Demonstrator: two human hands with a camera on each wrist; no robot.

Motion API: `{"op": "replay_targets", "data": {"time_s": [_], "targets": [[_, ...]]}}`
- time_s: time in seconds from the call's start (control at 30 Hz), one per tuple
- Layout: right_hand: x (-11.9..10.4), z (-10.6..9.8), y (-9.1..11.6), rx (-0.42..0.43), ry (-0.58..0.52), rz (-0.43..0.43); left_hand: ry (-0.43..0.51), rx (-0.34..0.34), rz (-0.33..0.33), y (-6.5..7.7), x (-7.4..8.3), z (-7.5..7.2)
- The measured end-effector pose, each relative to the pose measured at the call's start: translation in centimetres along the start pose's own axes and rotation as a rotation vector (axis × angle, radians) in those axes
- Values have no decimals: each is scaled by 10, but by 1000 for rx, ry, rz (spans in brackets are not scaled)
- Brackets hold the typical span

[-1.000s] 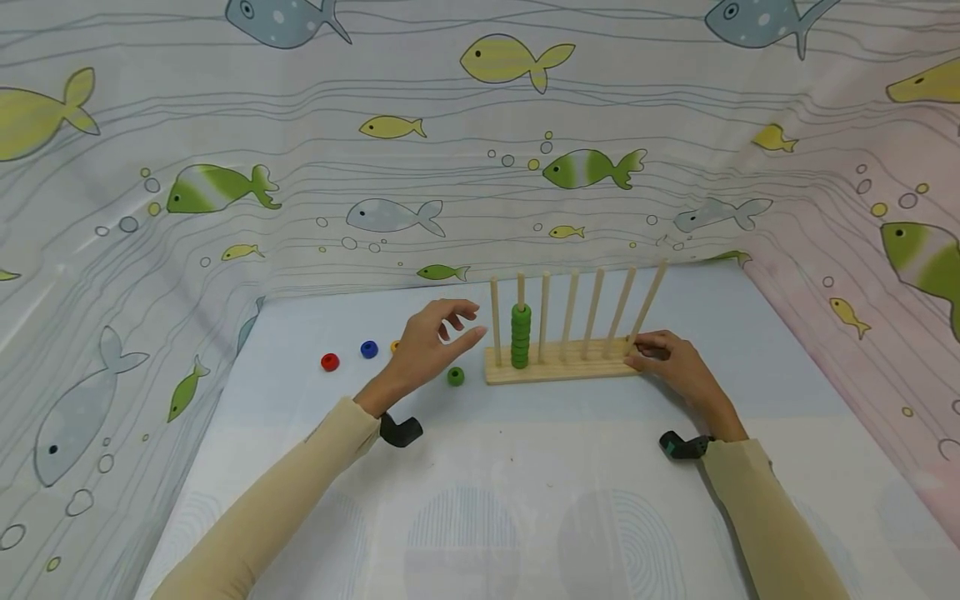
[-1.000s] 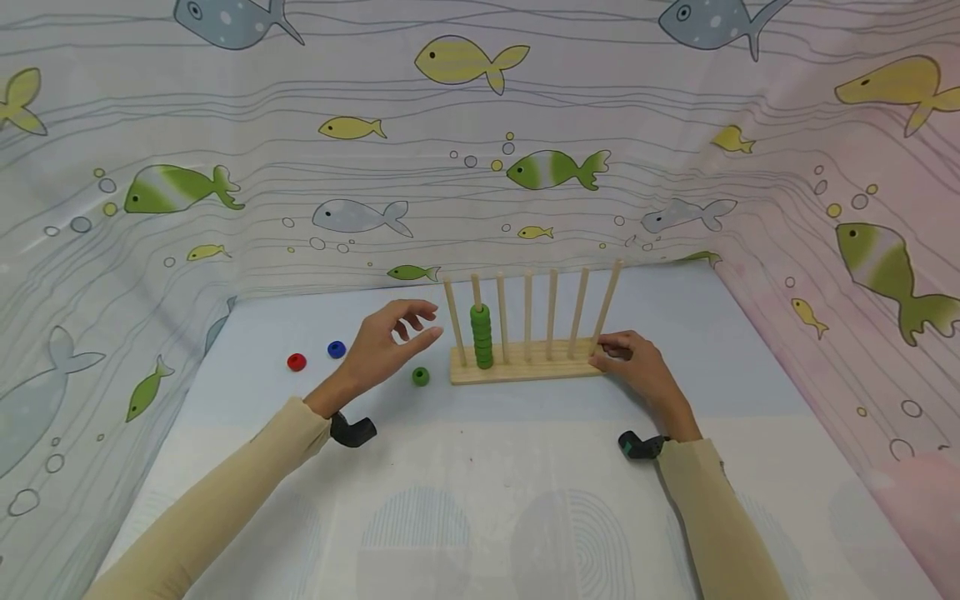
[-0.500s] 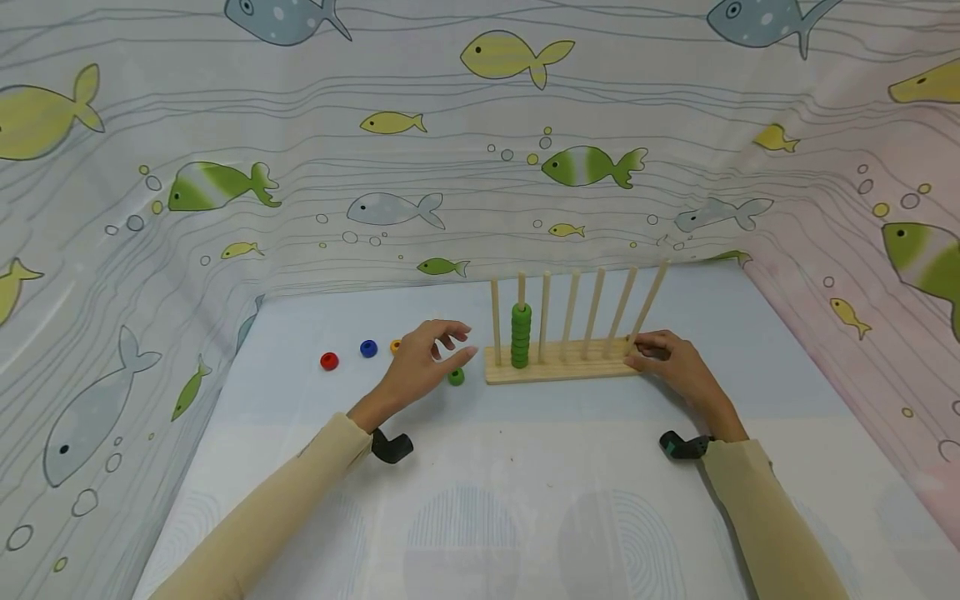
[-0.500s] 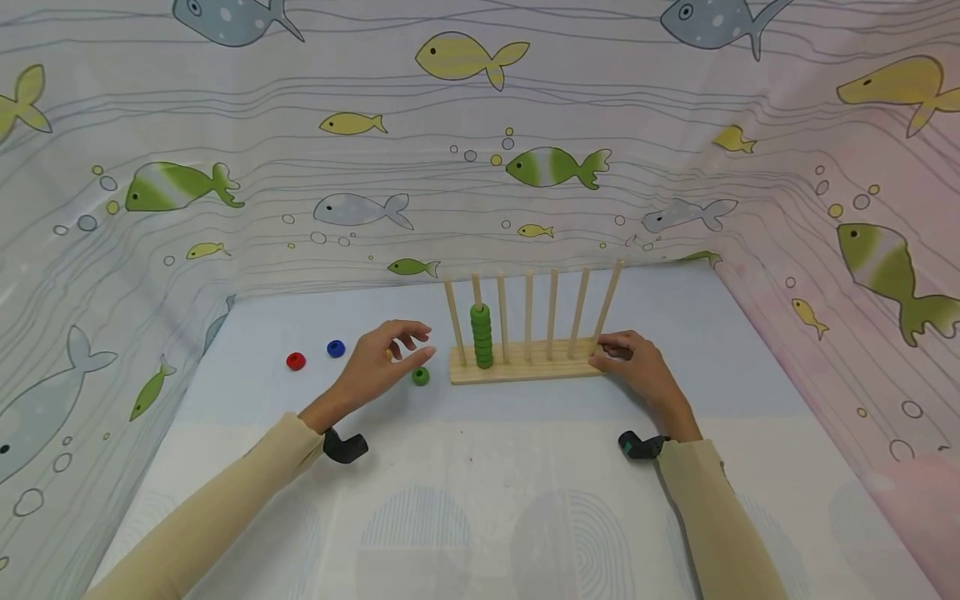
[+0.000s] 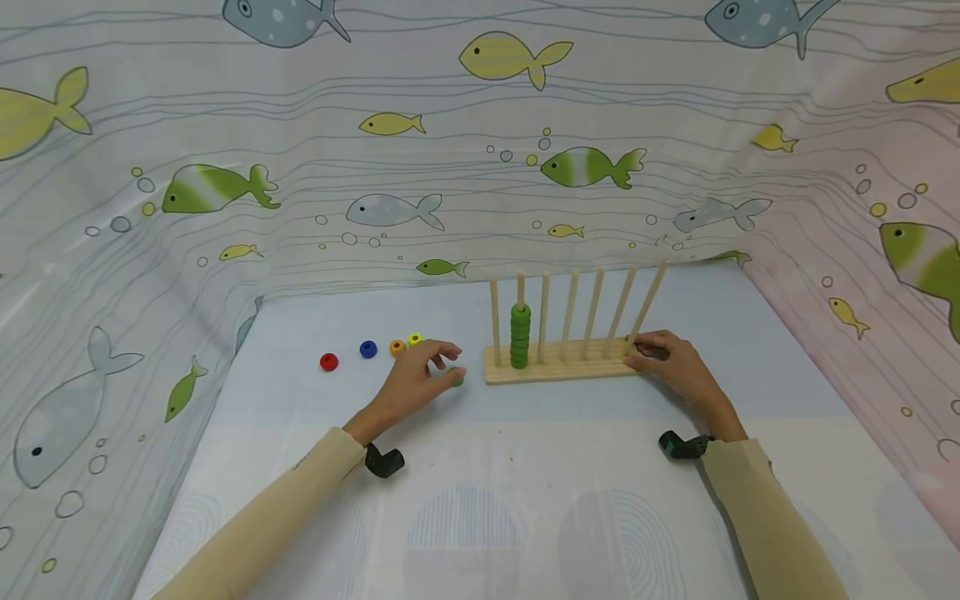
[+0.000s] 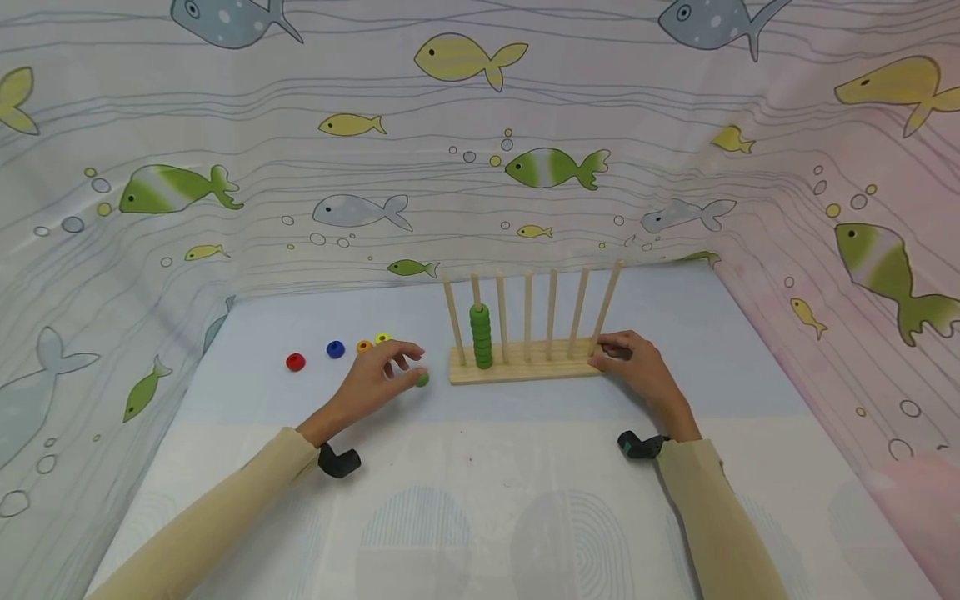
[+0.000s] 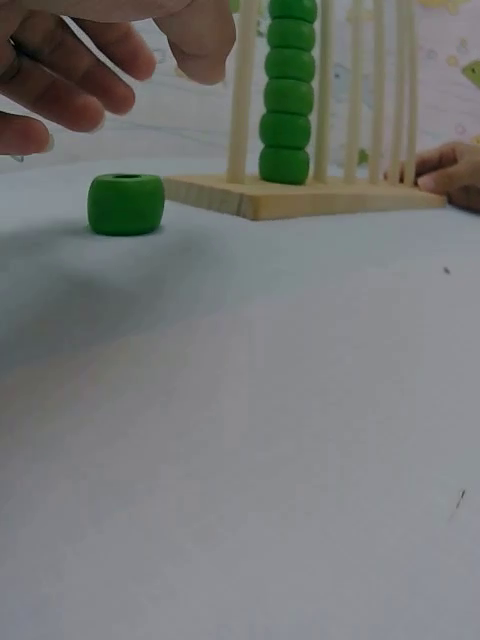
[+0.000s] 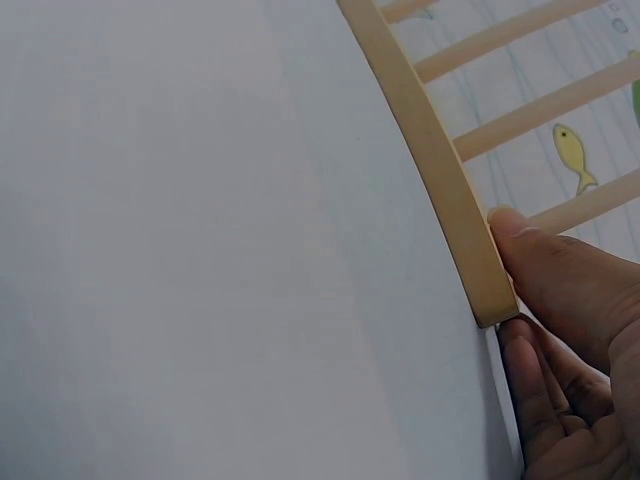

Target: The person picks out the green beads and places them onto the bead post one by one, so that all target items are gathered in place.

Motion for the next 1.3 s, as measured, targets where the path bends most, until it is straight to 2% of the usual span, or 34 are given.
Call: {"op": "replay_targets", "data": {"time_s": [0.27,0.77,0.97,1.3], "targets": [[2,0,-1,-1,-10,-3,-21,-24,26,4,-7,11],[0,1,-1,6,21,-2,-46,-39,-19,5,-19,17],[-2,0,0,3,18,-5,-37,-42,-28,5,-20,17],[-4,2,3,-7,-12,0,-83,-70,-74,5,-21,18]]}}
Point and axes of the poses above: each hand's wrist, its own y-axis away from the middle knuckle, its own z-axis out of the palm, x = y × z, the point moved 9 cm from there along -y, towards the middle knuckle, and after that the axes turned 10 degrees about -x, right-handed, at the moved point
